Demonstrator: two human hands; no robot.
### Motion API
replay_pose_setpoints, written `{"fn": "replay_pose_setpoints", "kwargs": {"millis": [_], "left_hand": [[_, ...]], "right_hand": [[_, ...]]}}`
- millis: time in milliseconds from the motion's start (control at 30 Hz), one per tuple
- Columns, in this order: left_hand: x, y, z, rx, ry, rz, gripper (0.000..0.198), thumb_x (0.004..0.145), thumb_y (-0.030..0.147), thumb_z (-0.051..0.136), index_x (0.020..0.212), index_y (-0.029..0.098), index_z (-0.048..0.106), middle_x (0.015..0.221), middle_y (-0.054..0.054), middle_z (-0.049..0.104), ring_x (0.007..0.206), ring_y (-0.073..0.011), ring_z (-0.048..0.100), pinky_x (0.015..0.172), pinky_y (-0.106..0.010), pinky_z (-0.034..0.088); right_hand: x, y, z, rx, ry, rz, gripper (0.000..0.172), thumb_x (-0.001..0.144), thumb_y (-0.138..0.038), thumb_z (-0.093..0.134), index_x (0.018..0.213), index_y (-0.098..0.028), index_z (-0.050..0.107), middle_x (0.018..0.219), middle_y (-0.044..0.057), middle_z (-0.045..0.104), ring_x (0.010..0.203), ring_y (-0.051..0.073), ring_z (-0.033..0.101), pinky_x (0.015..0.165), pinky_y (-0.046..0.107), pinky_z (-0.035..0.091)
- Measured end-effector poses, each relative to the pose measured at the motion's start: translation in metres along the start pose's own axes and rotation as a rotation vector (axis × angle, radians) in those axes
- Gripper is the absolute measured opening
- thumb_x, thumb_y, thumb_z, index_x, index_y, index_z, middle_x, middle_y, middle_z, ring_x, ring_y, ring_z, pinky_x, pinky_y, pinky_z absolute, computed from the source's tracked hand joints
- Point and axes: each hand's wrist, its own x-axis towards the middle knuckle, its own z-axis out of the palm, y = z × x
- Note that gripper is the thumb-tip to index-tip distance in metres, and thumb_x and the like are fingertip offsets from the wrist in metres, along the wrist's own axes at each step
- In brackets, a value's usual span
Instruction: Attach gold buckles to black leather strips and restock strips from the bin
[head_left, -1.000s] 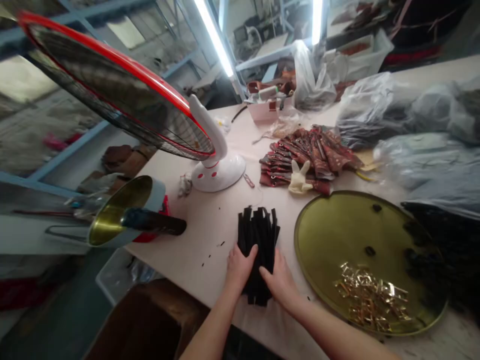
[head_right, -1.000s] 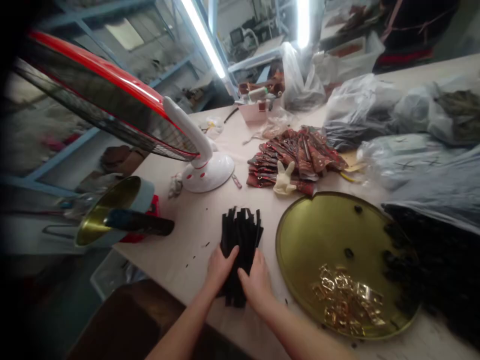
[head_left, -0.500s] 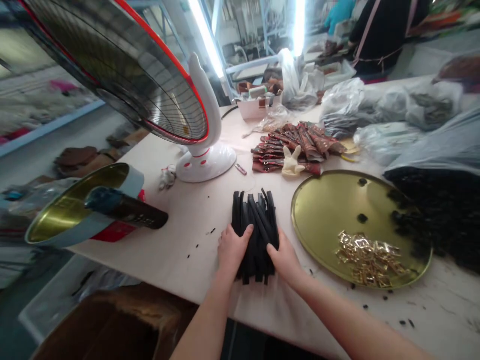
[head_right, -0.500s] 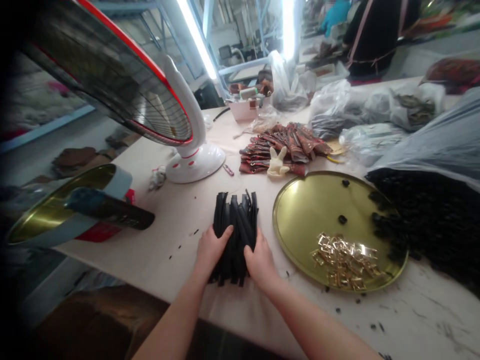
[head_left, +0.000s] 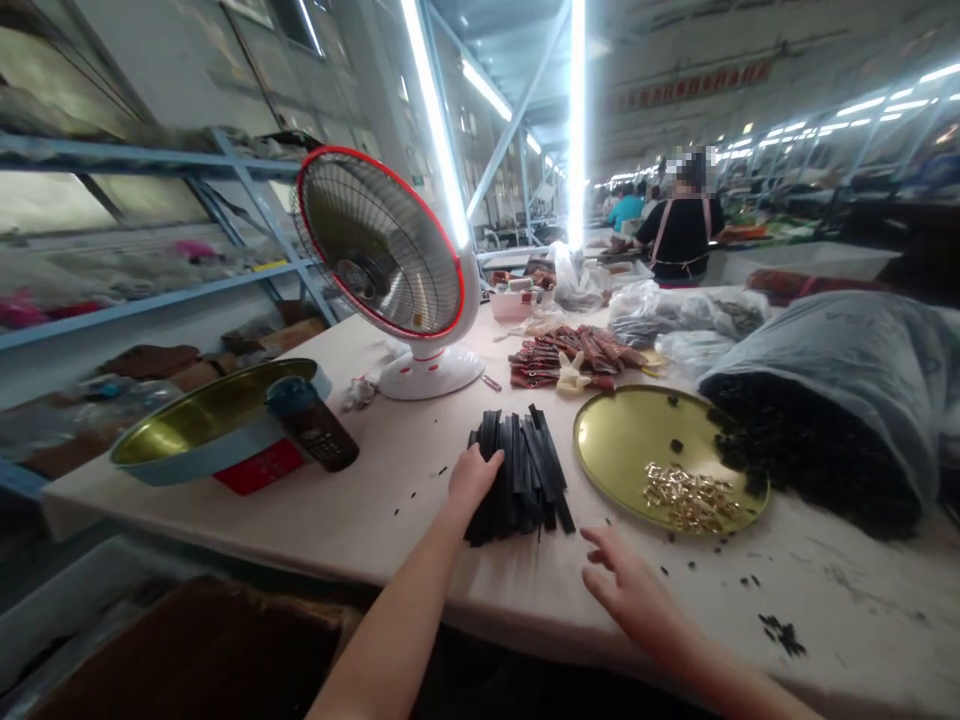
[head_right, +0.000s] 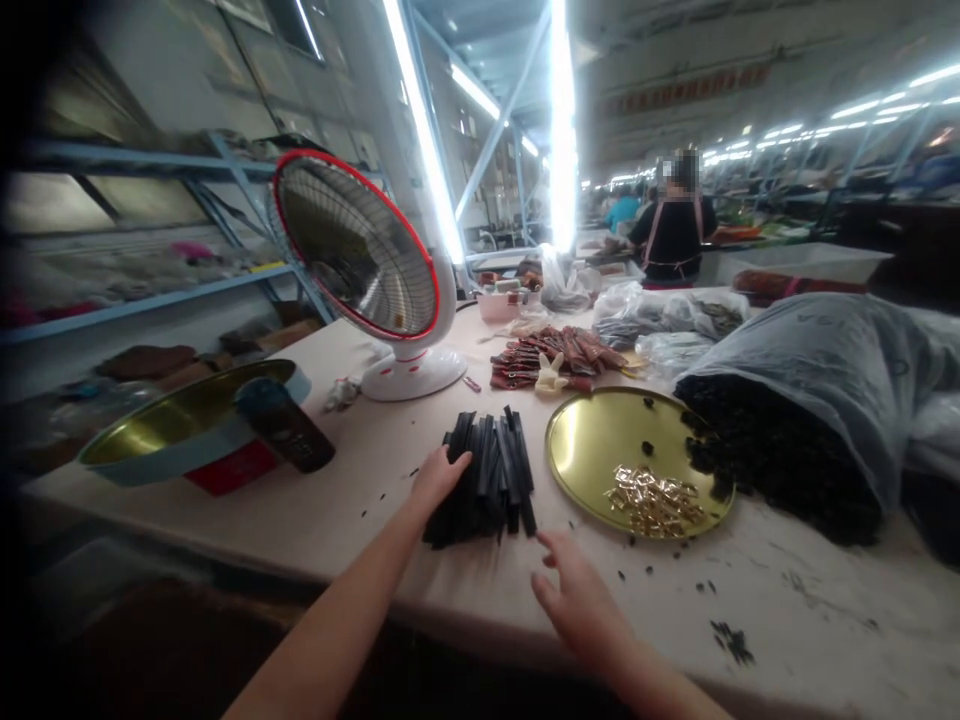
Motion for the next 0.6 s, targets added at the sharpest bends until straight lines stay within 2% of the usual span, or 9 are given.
{"fn": "replay_pose_setpoints", "kwargs": {"millis": [133, 300, 500, 600], "left_hand": [[0.017, -0.008, -0.002, -0.033, -0.049, -0.010, 0.043, 0.075, 0.040, 0.058, 0.107, 0.011, 0.054, 0.111, -0.015, 0.060, 0.104, -0.0259, 0.054, 0.089, -0.041, 0.038], [0.032, -0.017, -0.003, -0.188, -0.122, -0.097, 0.032, 0.078, 0.034, 0.059, 0.101, 0.012, 0.056, 0.105, -0.009, 0.060, 0.097, -0.0218, 0.056, 0.087, -0.043, 0.042], [0.019, -0.027, -0.001, -0.499, -0.247, -0.191, 0.023, 0.084, 0.033, 0.052, 0.092, 0.012, 0.057, 0.084, -0.003, 0.063, 0.071, -0.0132, 0.060, 0.066, -0.031, 0.051], [0.012, -0.029, -0.011, -0.639, -0.273, -0.222, 0.023, 0.084, 0.034, 0.050, 0.085, 0.012, 0.058, 0.071, 0.000, 0.061, 0.058, -0.0099, 0.057, 0.056, -0.026, 0.050]], "right_hand": [[-0.035, 0.016, 0.000, -0.002, 0.008, 0.032, 0.044, 0.076, -0.029, 0.045, 0.116, -0.013, 0.048, 0.118, 0.014, 0.054, 0.092, 0.020, 0.059, 0.086, 0.037, 0.046], [-0.047, 0.020, 0.005, -0.018, -0.019, 0.002, 0.044, 0.078, -0.035, 0.043, 0.115, -0.011, 0.049, 0.113, 0.017, 0.056, 0.084, 0.020, 0.061, 0.083, 0.037, 0.047], [-0.059, 0.019, 0.004, 0.006, -0.067, 0.037, 0.040, 0.078, -0.037, 0.046, 0.112, -0.017, 0.054, 0.111, 0.013, 0.061, 0.090, 0.021, 0.061, 0.082, 0.032, 0.049], [-0.064, 0.030, 0.004, 0.014, -0.065, 0.081, 0.042, 0.077, -0.040, 0.048, 0.110, -0.018, 0.057, 0.108, 0.012, 0.064, 0.092, 0.022, 0.062, 0.084, 0.031, 0.049]]}}
